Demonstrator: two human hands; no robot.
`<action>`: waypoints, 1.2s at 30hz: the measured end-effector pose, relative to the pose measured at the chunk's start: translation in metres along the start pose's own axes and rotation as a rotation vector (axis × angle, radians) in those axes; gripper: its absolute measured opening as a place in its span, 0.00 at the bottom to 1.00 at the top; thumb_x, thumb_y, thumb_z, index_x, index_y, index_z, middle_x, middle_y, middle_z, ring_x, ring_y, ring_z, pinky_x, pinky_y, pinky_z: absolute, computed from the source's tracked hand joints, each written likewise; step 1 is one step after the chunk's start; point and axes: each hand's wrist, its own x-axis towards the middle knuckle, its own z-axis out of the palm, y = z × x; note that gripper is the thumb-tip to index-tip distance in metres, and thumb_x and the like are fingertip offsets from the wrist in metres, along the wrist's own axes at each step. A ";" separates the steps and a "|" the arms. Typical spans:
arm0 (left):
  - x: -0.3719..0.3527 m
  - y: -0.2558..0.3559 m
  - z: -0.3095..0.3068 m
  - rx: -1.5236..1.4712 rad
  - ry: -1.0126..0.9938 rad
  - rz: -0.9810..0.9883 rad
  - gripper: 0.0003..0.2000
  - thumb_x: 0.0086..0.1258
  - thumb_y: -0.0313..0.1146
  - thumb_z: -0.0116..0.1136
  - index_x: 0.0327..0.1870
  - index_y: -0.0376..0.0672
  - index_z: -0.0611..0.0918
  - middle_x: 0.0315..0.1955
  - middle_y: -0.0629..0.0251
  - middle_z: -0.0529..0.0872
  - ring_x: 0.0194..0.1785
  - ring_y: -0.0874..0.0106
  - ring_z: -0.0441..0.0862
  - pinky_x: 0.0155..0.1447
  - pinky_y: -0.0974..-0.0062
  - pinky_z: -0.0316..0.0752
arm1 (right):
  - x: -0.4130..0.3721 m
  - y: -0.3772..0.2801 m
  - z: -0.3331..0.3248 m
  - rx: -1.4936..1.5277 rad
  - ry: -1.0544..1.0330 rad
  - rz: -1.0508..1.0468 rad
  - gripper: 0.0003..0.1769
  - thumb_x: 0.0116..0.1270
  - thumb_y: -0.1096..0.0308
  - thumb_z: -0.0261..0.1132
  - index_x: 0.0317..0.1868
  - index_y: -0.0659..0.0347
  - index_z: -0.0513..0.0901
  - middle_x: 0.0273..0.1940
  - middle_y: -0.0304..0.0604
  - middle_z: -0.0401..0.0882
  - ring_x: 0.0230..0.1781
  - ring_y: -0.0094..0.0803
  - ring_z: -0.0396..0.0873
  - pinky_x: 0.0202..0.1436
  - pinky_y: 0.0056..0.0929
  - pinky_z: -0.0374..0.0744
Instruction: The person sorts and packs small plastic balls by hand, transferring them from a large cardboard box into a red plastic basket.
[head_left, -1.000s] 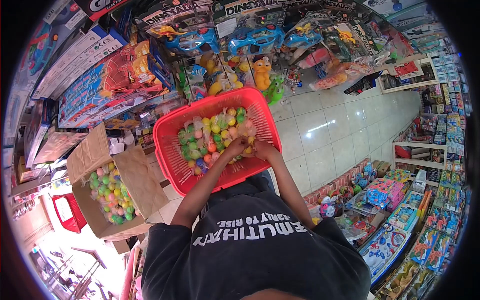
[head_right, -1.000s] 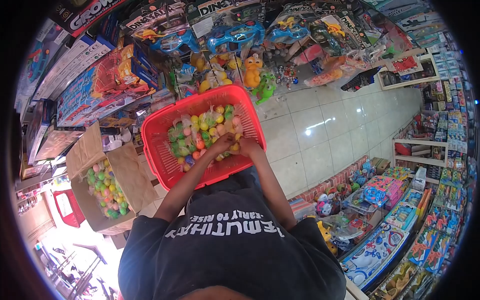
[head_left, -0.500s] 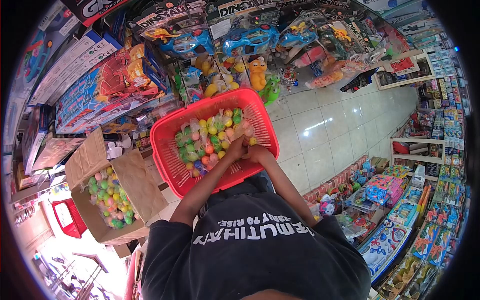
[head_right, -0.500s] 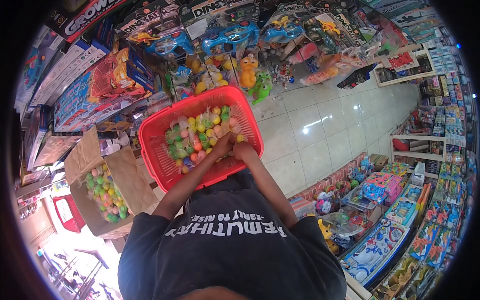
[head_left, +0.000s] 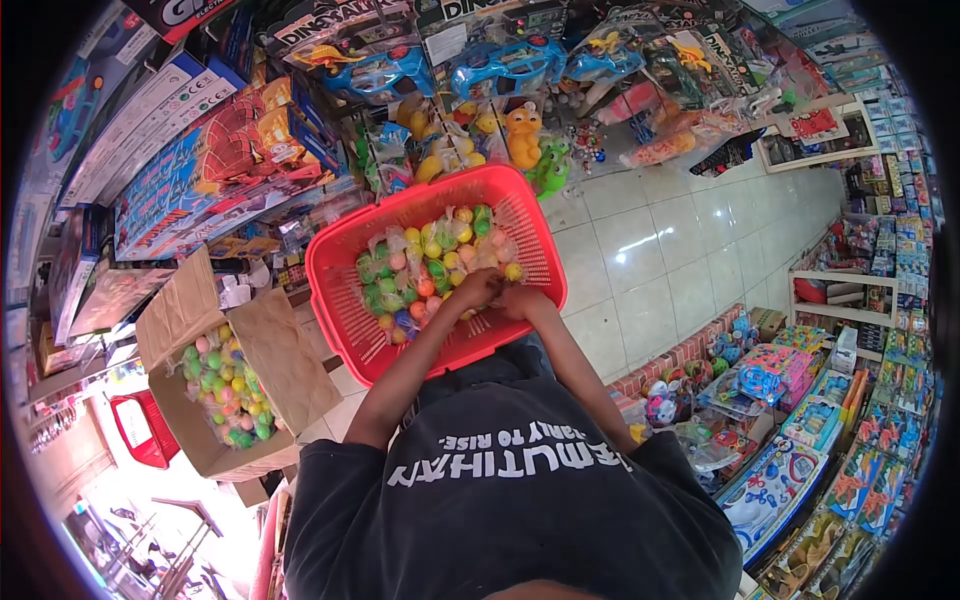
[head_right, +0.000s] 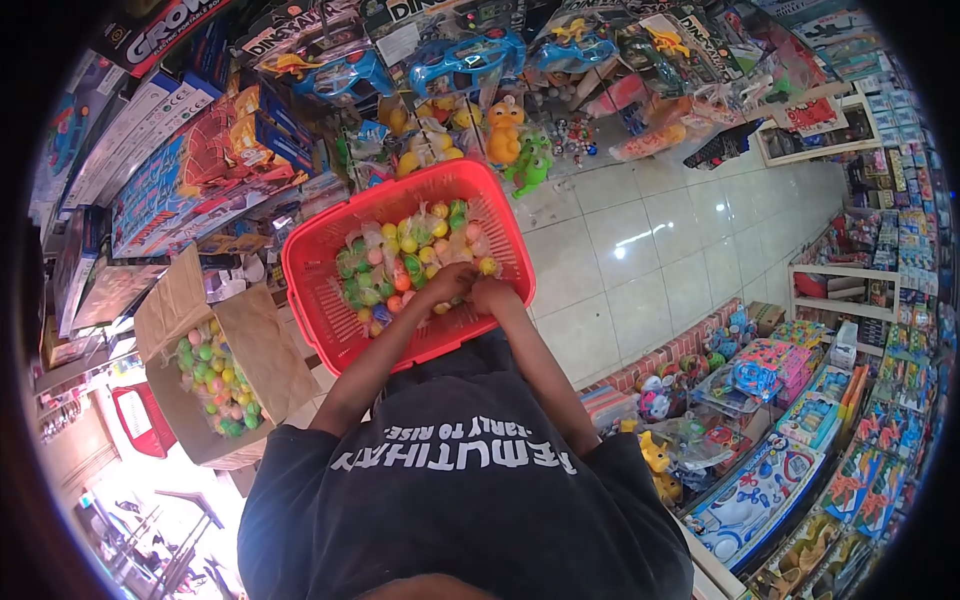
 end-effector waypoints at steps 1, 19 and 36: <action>-0.001 -0.005 0.000 0.001 -0.003 -0.003 0.15 0.54 0.24 0.54 0.44 0.36 0.76 0.34 0.55 0.82 0.38 0.65 0.80 0.42 0.73 0.73 | 0.000 0.000 -0.004 0.004 -0.001 0.001 0.15 0.53 0.68 0.56 0.40 0.68 0.79 0.41 0.55 0.78 0.42 0.46 0.78 0.45 0.38 0.76; -0.040 0.054 -0.030 0.067 -0.260 -0.209 0.21 0.60 0.20 0.45 0.58 0.39 0.68 0.49 0.58 0.76 0.52 0.66 0.74 0.50 0.74 0.73 | -0.058 -0.005 -0.066 0.110 0.028 -0.066 0.17 0.51 0.73 0.57 0.44 0.65 0.77 0.41 0.54 0.78 0.42 0.45 0.78 0.44 0.36 0.76; -0.239 0.121 0.019 -0.553 -0.088 -0.154 0.15 0.70 0.40 0.45 0.45 0.38 0.77 0.38 0.67 0.81 0.39 0.81 0.78 0.39 0.84 0.70 | -0.120 0.086 0.029 1.016 -0.360 -0.173 0.11 0.64 0.61 0.56 0.43 0.56 0.75 0.33 0.35 0.77 0.34 0.20 0.75 0.37 0.21 0.76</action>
